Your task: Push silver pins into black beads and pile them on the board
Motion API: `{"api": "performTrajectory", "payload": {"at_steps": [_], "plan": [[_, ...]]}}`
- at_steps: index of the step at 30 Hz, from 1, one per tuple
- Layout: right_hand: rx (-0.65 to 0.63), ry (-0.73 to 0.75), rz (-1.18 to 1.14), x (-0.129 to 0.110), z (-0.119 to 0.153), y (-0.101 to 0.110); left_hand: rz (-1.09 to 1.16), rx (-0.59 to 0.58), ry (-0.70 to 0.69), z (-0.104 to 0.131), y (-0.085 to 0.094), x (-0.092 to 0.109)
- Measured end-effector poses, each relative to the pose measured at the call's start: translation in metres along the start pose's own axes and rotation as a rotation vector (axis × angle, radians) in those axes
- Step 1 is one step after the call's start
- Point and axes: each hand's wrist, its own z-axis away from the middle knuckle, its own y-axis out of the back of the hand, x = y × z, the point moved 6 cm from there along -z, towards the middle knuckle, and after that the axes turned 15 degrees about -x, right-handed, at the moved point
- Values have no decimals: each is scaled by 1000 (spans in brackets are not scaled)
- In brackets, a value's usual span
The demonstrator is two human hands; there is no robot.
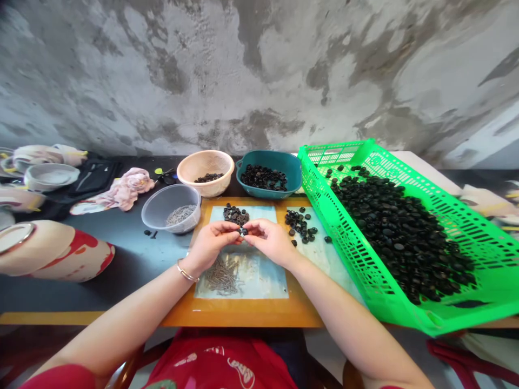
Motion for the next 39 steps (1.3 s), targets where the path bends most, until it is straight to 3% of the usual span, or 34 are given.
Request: {"api": "performTrajectory", "payload": {"at_steps": [39], "plan": [[21,63,-129,-3,4,-4,-10,-69,-57,6,-11,8]]}}
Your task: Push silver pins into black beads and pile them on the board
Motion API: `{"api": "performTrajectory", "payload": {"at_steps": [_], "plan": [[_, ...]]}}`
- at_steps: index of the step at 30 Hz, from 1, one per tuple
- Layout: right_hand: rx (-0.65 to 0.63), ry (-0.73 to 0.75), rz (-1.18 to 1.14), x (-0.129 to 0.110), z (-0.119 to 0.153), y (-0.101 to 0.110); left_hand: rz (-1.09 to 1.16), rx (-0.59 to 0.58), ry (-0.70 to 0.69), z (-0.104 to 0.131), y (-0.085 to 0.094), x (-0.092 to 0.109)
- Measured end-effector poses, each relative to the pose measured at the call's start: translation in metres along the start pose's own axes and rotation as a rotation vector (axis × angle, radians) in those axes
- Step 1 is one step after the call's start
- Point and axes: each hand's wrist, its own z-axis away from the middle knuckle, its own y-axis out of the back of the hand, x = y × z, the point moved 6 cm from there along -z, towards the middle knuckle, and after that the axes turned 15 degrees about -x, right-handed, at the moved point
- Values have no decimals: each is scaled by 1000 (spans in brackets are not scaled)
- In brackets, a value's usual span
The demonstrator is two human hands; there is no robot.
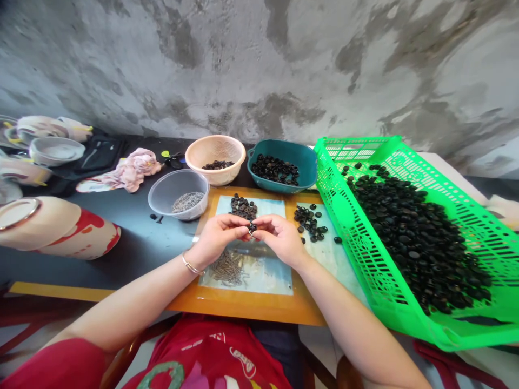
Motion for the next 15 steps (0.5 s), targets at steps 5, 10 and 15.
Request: {"api": "performTrajectory", "payload": {"at_steps": [5,10,15], "plan": [[0,4,-17,-1,1,0,31,11,19,0,0,-1],[12,11,-8,-1,3,0,46,16,37,1,0,0],[14,21,-10,-2,4,-1,61,23,51,1,0,-1]]}}
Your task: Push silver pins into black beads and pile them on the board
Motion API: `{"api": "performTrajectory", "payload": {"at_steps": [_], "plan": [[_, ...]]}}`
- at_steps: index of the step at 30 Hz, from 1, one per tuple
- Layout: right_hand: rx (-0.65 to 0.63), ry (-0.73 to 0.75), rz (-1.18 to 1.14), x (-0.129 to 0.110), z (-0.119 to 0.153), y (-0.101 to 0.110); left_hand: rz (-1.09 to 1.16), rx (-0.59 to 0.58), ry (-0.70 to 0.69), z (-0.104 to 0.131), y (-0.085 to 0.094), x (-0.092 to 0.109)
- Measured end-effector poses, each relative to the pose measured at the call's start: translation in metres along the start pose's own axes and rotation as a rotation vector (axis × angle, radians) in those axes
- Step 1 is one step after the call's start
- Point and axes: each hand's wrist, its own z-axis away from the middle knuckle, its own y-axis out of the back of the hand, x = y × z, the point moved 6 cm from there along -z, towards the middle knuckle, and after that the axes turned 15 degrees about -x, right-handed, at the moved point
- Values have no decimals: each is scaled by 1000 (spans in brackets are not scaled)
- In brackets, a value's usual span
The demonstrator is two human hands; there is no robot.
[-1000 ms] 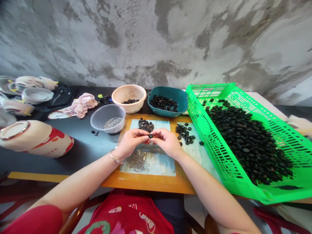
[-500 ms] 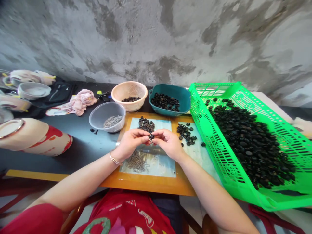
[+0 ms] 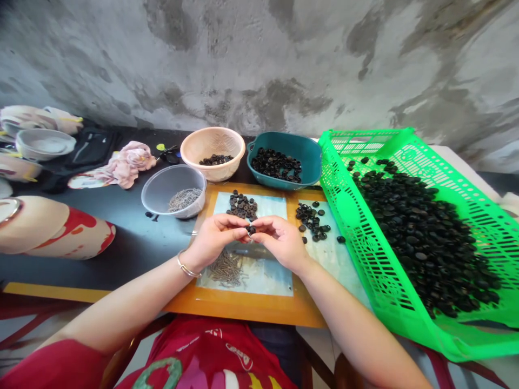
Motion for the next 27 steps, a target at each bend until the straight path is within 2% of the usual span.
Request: {"api": "performTrajectory", "payload": {"at_steps": [11,19,27], "plan": [[-8,39,41,-4,0,-1,-16,-14,17,-1,2,0],[23,45,224,-6,1,1,-14,38,24,1,3,0],[-26,-54,64,-2,3,-11,-70,27,-44,2,8,-1]]}}
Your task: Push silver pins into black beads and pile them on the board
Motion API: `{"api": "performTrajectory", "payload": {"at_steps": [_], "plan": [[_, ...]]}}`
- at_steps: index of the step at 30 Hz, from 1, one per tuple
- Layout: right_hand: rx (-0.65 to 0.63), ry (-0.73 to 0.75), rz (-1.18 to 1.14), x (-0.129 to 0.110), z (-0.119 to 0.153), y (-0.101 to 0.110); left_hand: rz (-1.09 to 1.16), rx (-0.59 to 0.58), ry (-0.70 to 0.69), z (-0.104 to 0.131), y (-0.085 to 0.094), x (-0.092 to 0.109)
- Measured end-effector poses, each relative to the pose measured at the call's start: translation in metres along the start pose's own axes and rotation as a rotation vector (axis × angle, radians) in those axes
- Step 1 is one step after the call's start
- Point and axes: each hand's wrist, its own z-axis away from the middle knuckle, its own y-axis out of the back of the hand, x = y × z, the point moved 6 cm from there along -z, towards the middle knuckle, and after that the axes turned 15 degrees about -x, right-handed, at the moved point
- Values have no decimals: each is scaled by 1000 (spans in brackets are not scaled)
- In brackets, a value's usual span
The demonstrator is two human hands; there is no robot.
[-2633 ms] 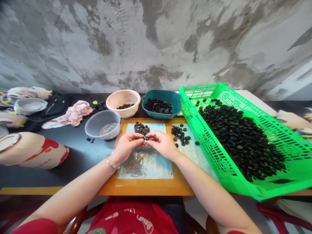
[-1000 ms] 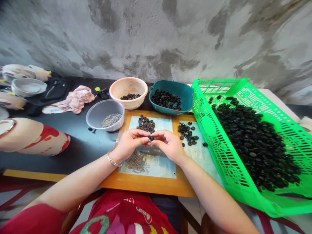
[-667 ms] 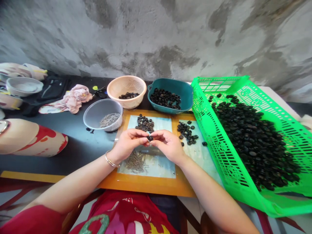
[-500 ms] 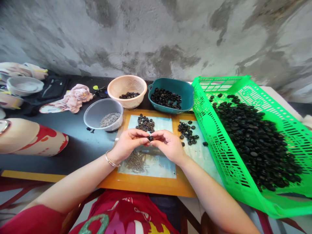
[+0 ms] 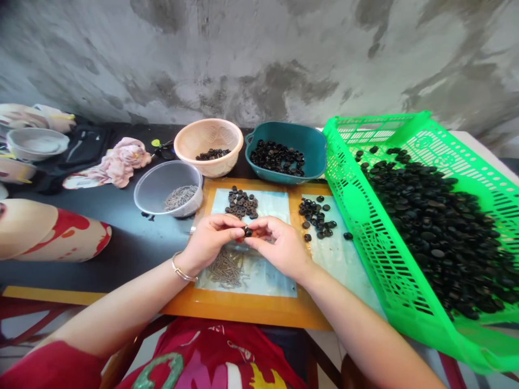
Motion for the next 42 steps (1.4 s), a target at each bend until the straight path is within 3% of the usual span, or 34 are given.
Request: {"api": "performTrajectory", "payload": {"at_steps": [7,17,33,38,42], "plan": [[-4,-21,-72,-4,4,-5,140,-30,103,0,-3,-6],[-21,10,-135,-4,7,-6,253,-161,216,3,-10,-10],[-21,130,249,-9,8,-6,185,-121,278,5,-12,-10],[-75,273,469,-22,7,-10,185,-98,253,7,-12,-12],[0,349,473,-24,8,-7,190,-108,227,8,-13,-15]]}}
